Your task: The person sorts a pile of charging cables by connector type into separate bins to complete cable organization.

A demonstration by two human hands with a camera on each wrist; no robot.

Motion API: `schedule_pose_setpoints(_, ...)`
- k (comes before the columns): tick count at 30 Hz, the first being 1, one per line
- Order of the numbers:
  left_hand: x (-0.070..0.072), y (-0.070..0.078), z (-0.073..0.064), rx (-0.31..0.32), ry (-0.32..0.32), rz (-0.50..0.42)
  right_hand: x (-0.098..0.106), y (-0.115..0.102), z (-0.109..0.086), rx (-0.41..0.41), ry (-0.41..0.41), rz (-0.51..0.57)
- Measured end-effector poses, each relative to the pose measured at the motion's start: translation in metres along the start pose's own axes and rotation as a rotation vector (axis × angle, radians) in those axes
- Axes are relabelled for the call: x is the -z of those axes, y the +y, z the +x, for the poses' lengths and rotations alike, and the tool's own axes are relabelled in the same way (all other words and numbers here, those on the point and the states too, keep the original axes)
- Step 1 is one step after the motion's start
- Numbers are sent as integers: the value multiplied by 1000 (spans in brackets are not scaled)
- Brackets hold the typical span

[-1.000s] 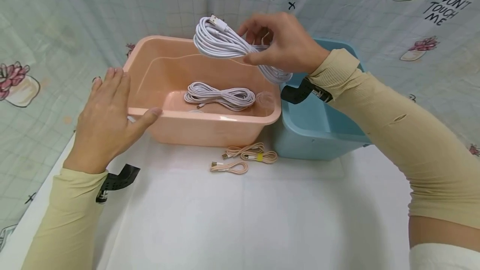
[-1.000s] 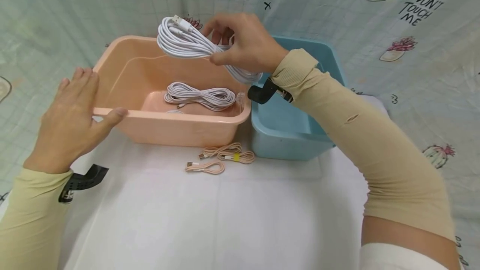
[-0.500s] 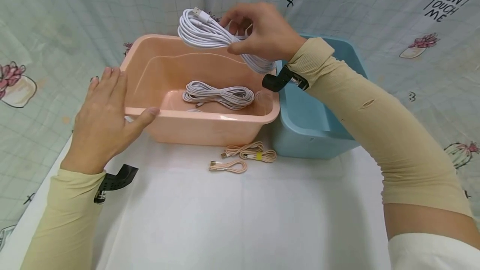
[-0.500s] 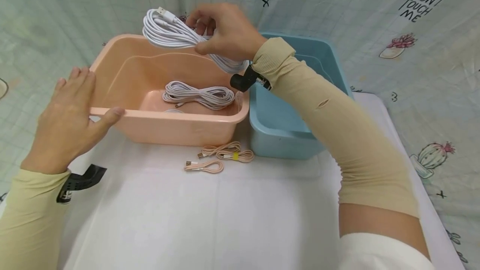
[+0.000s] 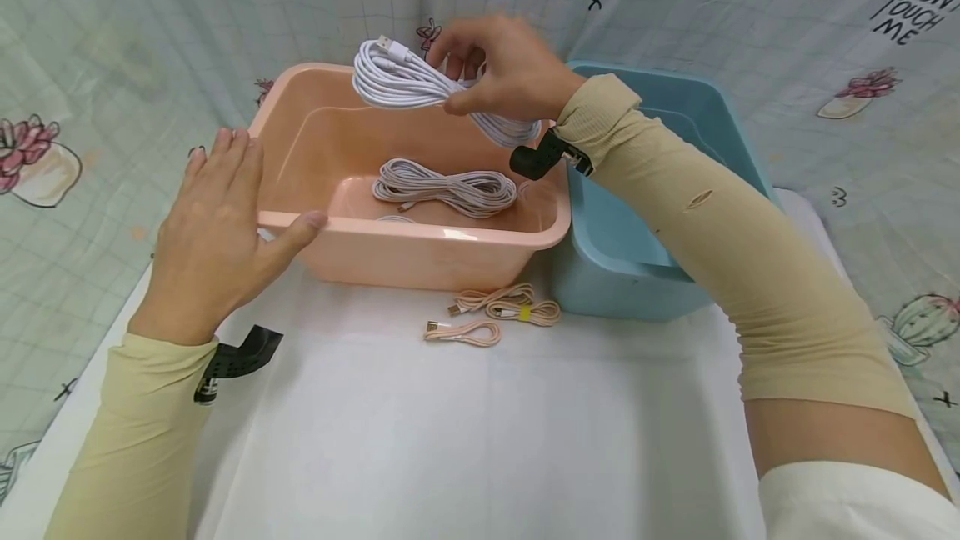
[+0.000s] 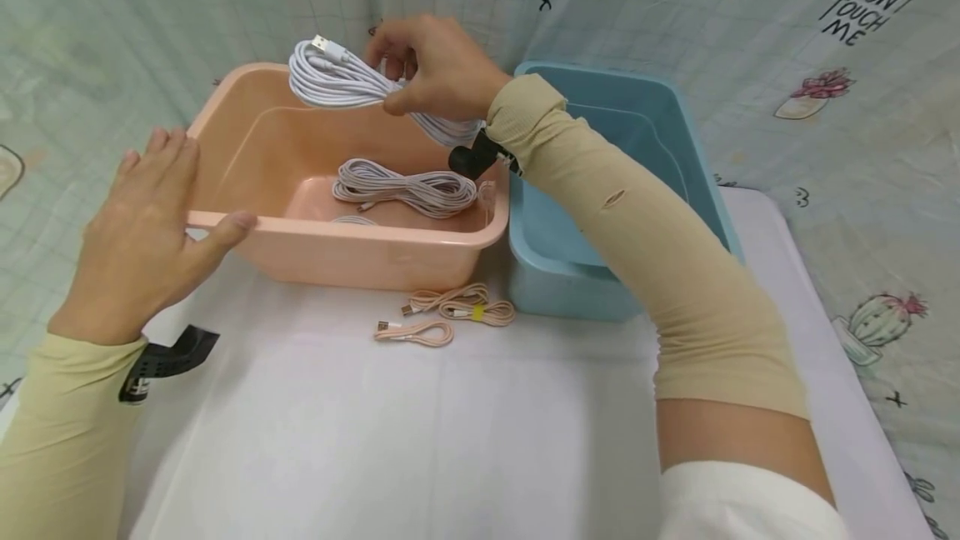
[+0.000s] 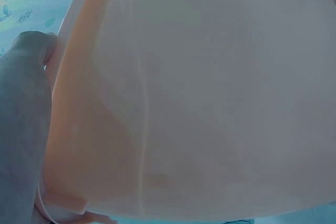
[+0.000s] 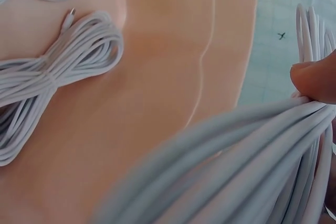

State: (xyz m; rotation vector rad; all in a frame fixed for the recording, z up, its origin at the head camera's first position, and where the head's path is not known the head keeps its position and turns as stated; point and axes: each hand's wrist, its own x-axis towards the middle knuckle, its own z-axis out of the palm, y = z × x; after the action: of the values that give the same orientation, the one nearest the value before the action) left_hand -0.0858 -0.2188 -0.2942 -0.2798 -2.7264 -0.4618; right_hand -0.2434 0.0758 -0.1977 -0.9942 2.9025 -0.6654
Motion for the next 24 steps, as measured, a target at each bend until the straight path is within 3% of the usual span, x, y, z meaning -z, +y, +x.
schedule_pose_setpoints(24,-1,0,0,8,7,0,-16,15,13,-71,-85,4)
